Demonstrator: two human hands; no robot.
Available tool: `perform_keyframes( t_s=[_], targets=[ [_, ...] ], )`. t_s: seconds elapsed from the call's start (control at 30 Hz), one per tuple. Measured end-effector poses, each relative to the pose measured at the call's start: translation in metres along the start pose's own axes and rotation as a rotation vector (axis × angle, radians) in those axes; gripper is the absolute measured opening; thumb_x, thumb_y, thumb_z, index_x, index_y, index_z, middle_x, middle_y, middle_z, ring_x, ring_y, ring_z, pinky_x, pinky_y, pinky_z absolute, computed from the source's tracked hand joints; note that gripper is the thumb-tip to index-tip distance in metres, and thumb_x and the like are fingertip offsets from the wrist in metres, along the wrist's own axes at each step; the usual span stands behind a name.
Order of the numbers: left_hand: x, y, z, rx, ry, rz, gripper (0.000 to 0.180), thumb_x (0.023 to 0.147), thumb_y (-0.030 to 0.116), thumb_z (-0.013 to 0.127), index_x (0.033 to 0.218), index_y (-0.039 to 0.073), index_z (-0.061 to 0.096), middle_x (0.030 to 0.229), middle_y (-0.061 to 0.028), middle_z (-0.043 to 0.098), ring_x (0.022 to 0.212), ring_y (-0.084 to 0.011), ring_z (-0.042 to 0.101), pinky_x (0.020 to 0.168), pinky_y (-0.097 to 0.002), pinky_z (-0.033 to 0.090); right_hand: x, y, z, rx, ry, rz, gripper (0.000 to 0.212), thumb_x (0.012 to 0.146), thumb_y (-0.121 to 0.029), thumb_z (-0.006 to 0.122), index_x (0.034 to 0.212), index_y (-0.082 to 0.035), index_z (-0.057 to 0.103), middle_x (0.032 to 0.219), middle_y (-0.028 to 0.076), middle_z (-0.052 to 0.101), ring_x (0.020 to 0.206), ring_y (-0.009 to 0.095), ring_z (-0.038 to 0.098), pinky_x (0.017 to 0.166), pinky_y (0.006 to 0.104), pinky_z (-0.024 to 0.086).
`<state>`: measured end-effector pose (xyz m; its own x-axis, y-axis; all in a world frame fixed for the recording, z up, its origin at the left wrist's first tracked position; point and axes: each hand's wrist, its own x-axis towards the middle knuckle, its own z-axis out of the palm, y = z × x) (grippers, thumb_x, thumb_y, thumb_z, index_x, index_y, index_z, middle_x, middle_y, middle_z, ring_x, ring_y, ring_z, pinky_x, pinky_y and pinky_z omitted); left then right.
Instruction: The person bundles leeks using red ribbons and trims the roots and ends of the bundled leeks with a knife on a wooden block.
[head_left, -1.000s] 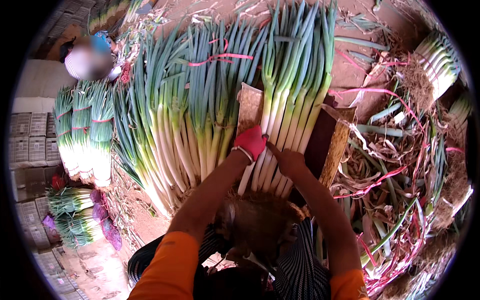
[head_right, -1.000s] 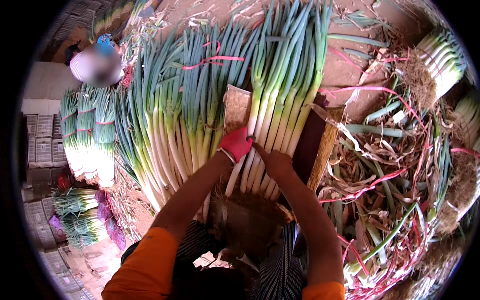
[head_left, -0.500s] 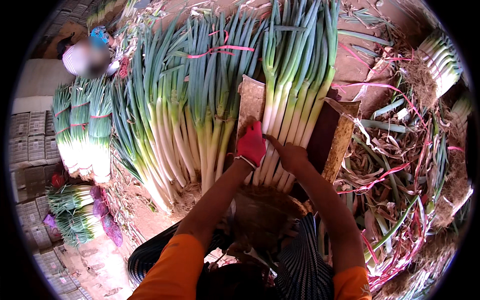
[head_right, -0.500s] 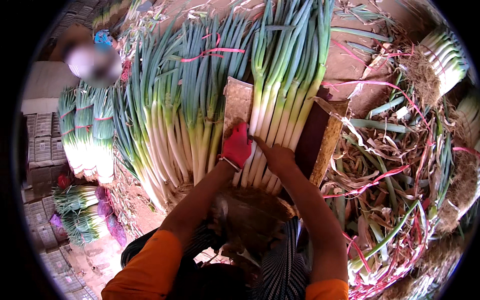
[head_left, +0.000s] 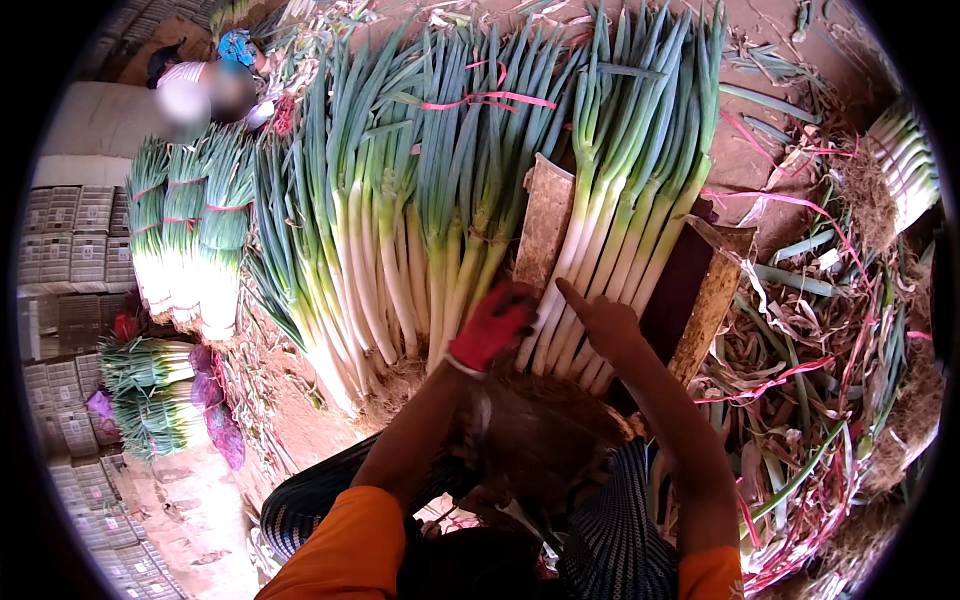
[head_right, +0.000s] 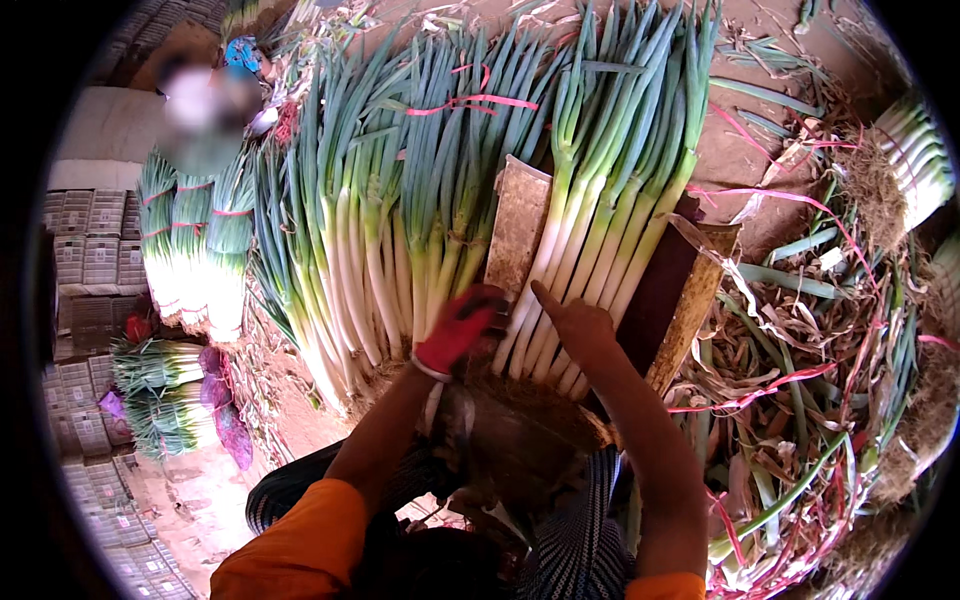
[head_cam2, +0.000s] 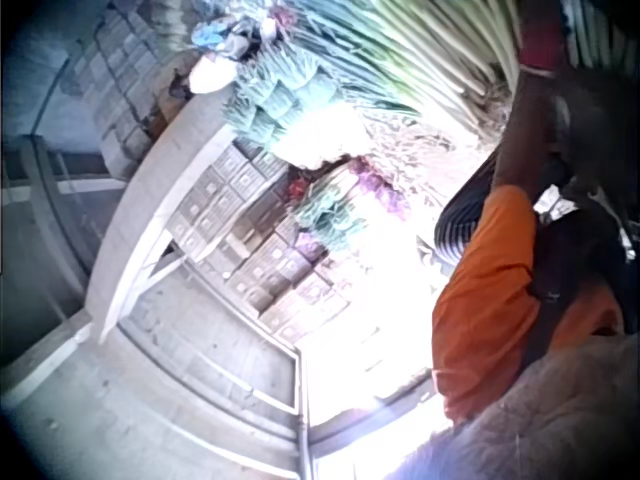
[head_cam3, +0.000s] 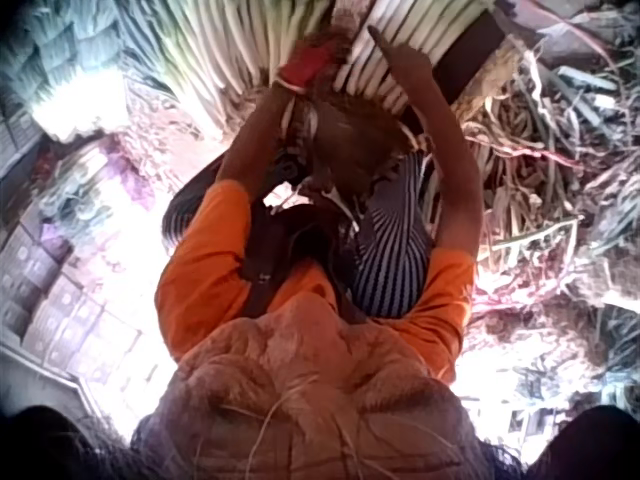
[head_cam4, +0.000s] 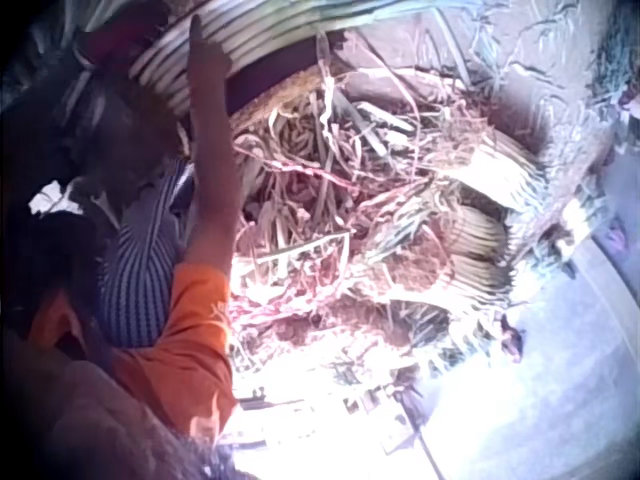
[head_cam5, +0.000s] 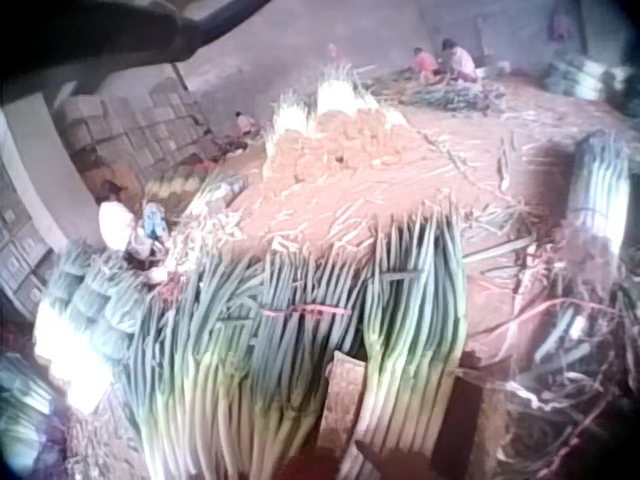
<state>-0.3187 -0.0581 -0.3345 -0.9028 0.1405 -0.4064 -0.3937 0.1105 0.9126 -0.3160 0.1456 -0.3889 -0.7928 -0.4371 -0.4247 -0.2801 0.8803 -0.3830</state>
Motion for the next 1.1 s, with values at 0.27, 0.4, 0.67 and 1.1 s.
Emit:
perform_keyframes(
  t_s=[0.27, 0.4, 0.67, 1.1],
  targets=[
    [-0.024, -0.025, -0.111, 0.959, 0.323, -0.118, 0.031, 0.083, 0.032, 0.061, 0.097, 0.005, 0.055, 0.085, -0.0145, 0.061, 0.079, -0.0261, 0.063, 0.067, -0.0379, 0.050, -0.002, -0.002, -0.012, 0.098, -0.091, 0.052, 0.087, 0.083, 0.004, 0.051, 0.146, -0.036, 0.005, 0.084, 0.015, 0.057, 0.069, 0.027, 0.062, 0.055, 0.0395, 0.052],
    [-0.030, -0.042, -0.091, 1.380, 0.290, -0.099, 0.043, 0.076, 0.042, 0.063, 0.094, 0.004, 0.056, 0.087, -0.0181, 0.063, 0.089, -0.0374, 0.060, 0.076, -0.0455, 0.048, -0.002, 0.000, -0.001, 0.082, -0.016, 0.040, 0.088, 0.083, 0.003, 0.051, 0.146, -0.037, 0.004, 0.083, 0.014, 0.058, 0.069, 0.027, 0.062, 0.055, 0.0401, 0.051],
    [-0.014, 0.088, -0.075, 0.074, 0.422, -0.120, 0.018, 0.083, 0.017, 0.064, 0.093, 0.007, 0.054, 0.067, -0.0033, 0.053, 0.049, -0.0145, 0.054, 0.041, -0.0290, 0.047, -0.003, 0.001, 0.000, 0.084, 0.022, 0.035, 0.086, 0.083, 0.002, 0.050, 0.146, -0.036, 0.005, 0.080, 0.013, 0.058, 0.065, 0.027, 0.061, 0.053, 0.0398, 0.050],
    [0.087, 0.031, 0.029, 0.869, 0.287, 0.261, 0.021, 0.082, 0.022, 0.063, 0.091, 0.007, 0.050, 0.077, -0.0159, 0.061, 0.061, -0.0271, 0.062, 0.053, -0.0391, 0.051, -0.001, -0.001, -0.002, 0.133, -0.011, 0.024, 0.085, 0.083, 0.000, 0.050, 0.146, -0.036, 0.006, 0.078, 0.014, 0.058, 0.066, 0.027, 0.062, 0.053, 0.0399, 0.050]
  ],
)
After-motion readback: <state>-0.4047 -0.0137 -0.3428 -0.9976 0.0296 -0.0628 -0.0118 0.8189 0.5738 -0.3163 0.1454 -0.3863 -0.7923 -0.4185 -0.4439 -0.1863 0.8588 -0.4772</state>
